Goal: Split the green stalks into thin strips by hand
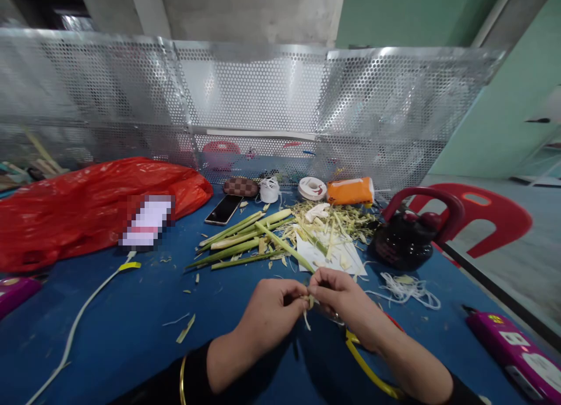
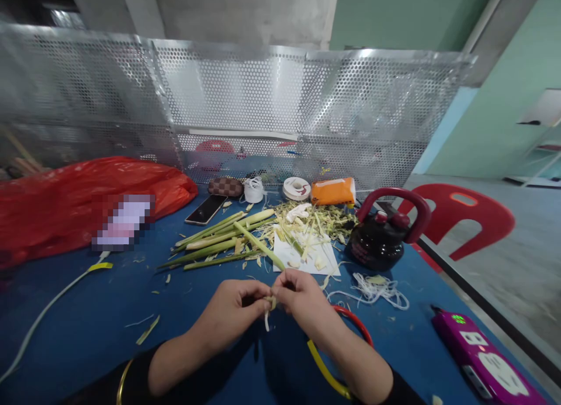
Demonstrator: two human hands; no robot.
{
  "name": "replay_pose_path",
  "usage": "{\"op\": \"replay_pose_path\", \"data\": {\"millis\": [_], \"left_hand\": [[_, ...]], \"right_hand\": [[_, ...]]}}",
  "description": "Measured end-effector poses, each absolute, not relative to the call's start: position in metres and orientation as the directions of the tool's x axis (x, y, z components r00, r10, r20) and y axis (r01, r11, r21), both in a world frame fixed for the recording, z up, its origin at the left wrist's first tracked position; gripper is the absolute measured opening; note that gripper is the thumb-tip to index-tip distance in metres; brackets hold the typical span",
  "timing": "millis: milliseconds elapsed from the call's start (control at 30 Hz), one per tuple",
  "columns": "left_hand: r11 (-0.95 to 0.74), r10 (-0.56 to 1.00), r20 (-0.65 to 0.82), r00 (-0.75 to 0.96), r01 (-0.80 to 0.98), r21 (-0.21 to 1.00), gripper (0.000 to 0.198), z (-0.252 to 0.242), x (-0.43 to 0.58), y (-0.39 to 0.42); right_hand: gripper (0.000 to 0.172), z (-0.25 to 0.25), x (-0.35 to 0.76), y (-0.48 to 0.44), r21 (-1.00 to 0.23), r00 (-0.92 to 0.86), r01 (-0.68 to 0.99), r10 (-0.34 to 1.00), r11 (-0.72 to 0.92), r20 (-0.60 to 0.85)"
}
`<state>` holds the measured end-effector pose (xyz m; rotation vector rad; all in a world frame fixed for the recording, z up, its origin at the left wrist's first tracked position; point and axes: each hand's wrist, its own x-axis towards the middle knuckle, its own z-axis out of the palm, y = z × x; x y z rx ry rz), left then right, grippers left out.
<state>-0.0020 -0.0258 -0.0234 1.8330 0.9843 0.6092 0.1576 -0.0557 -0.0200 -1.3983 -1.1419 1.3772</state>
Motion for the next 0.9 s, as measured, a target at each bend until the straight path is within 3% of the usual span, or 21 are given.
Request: {"op": "replay_pose_path", "data": {"millis": [233,400,567,900], "left_hand": [[-0.124,0.756,-0.085,0.649,0.270,0.955,0.019,-0.017,-0.005,-0.022],[-0.028,0.723,-0.120,0.681,0.202,0.979,0.019,-0.012,-0.007,-0.019],[0.214,0.694,-0.219,0.686,0.094,0.972,0.014,-0.010,-0.005,-0.020],[0.318,0.596,-0.297,0.746,0.120,0.941,0.018,-0.007,-0.004,-0.021]], "right_hand": [[0.028,-0.018,0.159,-0.057,-0.964,-0.015,0.038,0.965,-0.262,-0.263],[0.026,-0.021,0.156,-0.057,-0.981,0.104,0.184,0.994,-0.052,-0.033],[0.019,-0.026,0.155,-0.057,-0.923,0.083,0.371,0.987,0.099,0.140],[0.018,-0.027,0.155,-0.058,-0.873,0.049,0.452,0.972,0.183,0.229]]}}
